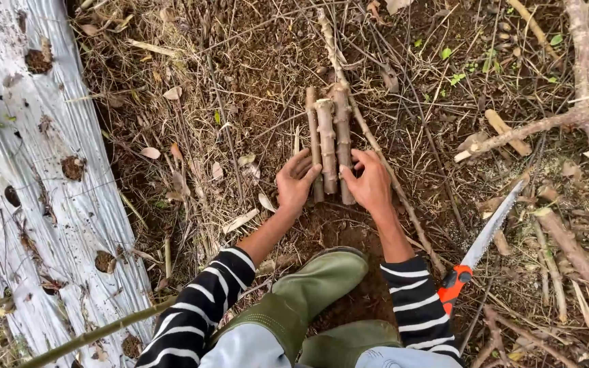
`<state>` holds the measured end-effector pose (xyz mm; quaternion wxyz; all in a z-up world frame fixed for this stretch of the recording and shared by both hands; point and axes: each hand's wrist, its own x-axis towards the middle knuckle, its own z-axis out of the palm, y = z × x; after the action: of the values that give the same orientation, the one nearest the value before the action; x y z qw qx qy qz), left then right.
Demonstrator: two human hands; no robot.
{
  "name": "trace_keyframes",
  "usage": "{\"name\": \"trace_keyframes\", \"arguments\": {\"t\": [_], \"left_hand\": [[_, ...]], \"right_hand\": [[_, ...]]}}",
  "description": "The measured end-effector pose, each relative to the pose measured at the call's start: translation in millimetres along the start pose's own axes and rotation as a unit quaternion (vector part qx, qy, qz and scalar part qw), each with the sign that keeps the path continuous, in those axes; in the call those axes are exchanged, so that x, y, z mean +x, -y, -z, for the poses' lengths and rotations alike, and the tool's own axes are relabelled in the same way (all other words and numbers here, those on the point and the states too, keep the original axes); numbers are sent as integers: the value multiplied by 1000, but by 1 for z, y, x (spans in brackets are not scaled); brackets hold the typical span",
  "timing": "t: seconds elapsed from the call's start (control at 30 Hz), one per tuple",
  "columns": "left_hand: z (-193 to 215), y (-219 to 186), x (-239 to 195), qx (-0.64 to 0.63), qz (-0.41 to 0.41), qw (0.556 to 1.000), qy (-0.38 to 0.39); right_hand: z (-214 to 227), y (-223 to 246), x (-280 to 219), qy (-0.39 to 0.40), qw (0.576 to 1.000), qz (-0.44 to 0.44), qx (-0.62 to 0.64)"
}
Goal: Using a hand saw to cut thin branches into smaller pieces on the ground.
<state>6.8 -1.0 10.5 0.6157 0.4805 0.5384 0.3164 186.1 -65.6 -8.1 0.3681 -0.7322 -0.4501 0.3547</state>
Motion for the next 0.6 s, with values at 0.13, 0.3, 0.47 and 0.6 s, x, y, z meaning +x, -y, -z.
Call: {"name": "trace_keyframes", "arguments": {"t": [0.13, 0.3, 0.47, 0.6], "left_hand": [[-8, 13, 5, -7, -38, 999, -25], [-14, -13, -6, 184, -152, 971, -28], [-43, -25, -36, 288, -229, 930, 33], [-83, -39, -67, 327, -282, 889, 151]], "right_hand": [[-3, 6, -2, -41, 999, 19, -8], [28, 38, -32, -119, 991, 45, -40], [52, 18, -89, -136, 991, -15, -7], [85, 2, -138, -141, 988, -58, 1]]}}
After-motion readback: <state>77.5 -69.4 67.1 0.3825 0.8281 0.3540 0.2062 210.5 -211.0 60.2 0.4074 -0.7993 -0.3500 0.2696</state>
